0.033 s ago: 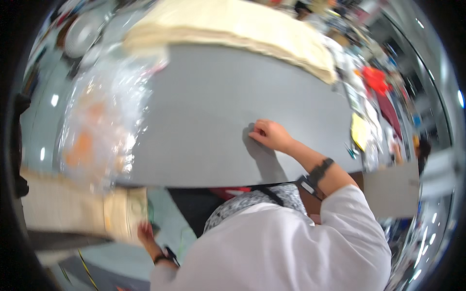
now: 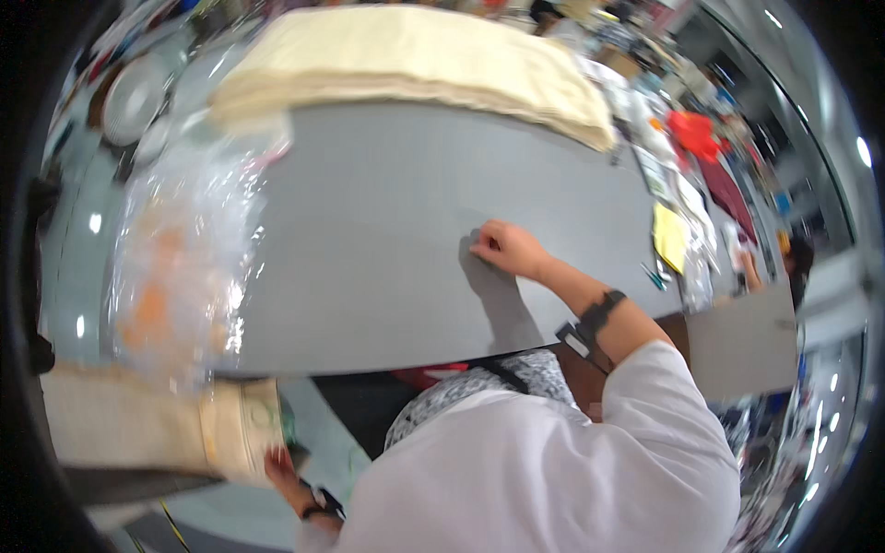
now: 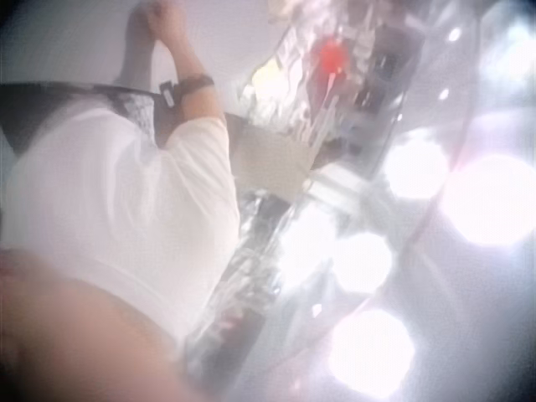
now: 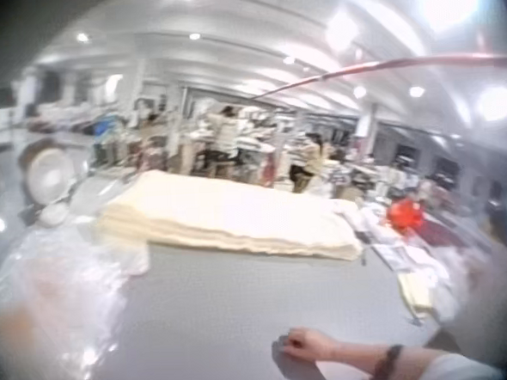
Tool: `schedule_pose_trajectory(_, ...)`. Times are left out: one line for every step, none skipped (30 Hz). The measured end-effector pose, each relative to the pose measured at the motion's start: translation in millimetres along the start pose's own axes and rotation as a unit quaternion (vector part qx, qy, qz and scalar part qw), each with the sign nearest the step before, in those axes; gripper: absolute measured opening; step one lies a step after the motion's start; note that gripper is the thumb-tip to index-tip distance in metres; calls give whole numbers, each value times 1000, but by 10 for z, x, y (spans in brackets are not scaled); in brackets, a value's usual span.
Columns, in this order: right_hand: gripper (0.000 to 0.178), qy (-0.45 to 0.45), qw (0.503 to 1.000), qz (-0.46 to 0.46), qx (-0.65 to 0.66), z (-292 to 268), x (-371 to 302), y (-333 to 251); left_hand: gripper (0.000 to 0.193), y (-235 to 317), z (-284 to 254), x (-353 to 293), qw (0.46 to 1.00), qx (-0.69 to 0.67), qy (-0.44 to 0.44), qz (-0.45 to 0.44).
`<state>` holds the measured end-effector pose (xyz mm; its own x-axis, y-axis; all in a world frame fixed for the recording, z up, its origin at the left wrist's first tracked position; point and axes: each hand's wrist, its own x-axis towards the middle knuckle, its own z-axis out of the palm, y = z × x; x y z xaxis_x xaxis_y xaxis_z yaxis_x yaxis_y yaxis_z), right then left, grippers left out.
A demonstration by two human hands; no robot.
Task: The person folds light-colored fabric pieces on a table and places each folded piece into a clear plastic bag. The person repeats this process for several items, stacking the packaged items on the table.
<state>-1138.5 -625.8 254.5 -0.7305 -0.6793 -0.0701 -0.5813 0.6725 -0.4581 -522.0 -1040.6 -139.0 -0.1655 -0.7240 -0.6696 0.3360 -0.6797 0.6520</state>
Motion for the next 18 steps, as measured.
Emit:
schedule_pose_trajectory(23, 49, 997, 58, 8, -139, 37, 361, 40, 216, -71, -37, 994, 28, 108, 0)
schedule_pose_trajectory(22, 104, 991, 78, 33, -320, 83, 764, 40, 418, -108, -82, 989, 51, 125, 53)
schedule_pose_trajectory(22, 140, 981, 123, 49, -473, 169, 1070, 25, 770, -163, -83, 988, 52, 42, 140)
schedule_pose_trajectory(22, 222, 963, 118, 95, -647, 278, 1407, 32, 1121, -66, -13, 971, 95, 184, 117)
schedule_pose_trajectory(22, 281, 935, 169, 134, -809, 395, 1717, 39, 1430, 75, -5, 955, 180, 174, 158)
schedule_pose_trajectory(20, 319, 928, 159, 110, -1000, 541, 1971, 46, 1757, 279, -35, 930, 261, 166, 199)
schedule_pose_trajectory(19, 348, 910, 214, 78, -1169, 647, 2178, 54, 2063, 545, -128, 896, 339, 158, 240)
schedule_pose_trajectory(17, 369, 909, 189, 46, -1279, 735, 2335, 62, 2335, 894, -278, 852, 415, 152, 280)
schedule_pose_trajectory(16, 392, 901, 185, 8, -1399, 869, 2461, 70, 2495, 1316, -488, 804, 484, 143, 316)
schedule_pose_trajectory(15, 421, 890, 169, -36, -1501, 990, 2539, 78, 2655, 1769, -754, 747, 546, 140, 352)
schedule_pose_trajectory(16, 421, 889, 175, -41, -1572, 1095, 2611, 58, 2616, 2361, -928, 837, 387, 78, 380)
schedule_pose_trajectory(16, 425, 887, 172, -52, -1622, 1197, 2673, 40, 2600, 2975, -1122, 893, 214, 11, 396)
schedule_pose_trajectory(17, 428, 888, 155, -65, -1670, 1285, 2737, 39, 2463, 3570, -1300, 893, 236, -32, 381)
schedule_pose_trajectory(17, 422, 889, 168, -50, -1700, 1363, 2813, 39, 2310, 4165, -1449, 882, 259, -109, 379)
schedule_pose_trajectory(16, 415, 893, 169, -37, -1711, 1440, 2894, 37, 2092, 4706, -1573, 870, 284, -193, 354)
schedule_pose_trajectory(16, 411, 896, 164, -25, -1709, 1512, 2988, 32, 1820, 5193, -1675, 863, 300, -217, 344)
schedule_pose_trajectory(19, 415, 895, 161, -18, -1706, 1571, 3090, 28, 1533, 5697, -1717, 873, 306, -220, 311)
schedule_pose_trajectory(19, 400, 903, 156, -5, -1684, 1610, 3196, 26, 1254, 6158, -1761, 855, 332, -287, 278)
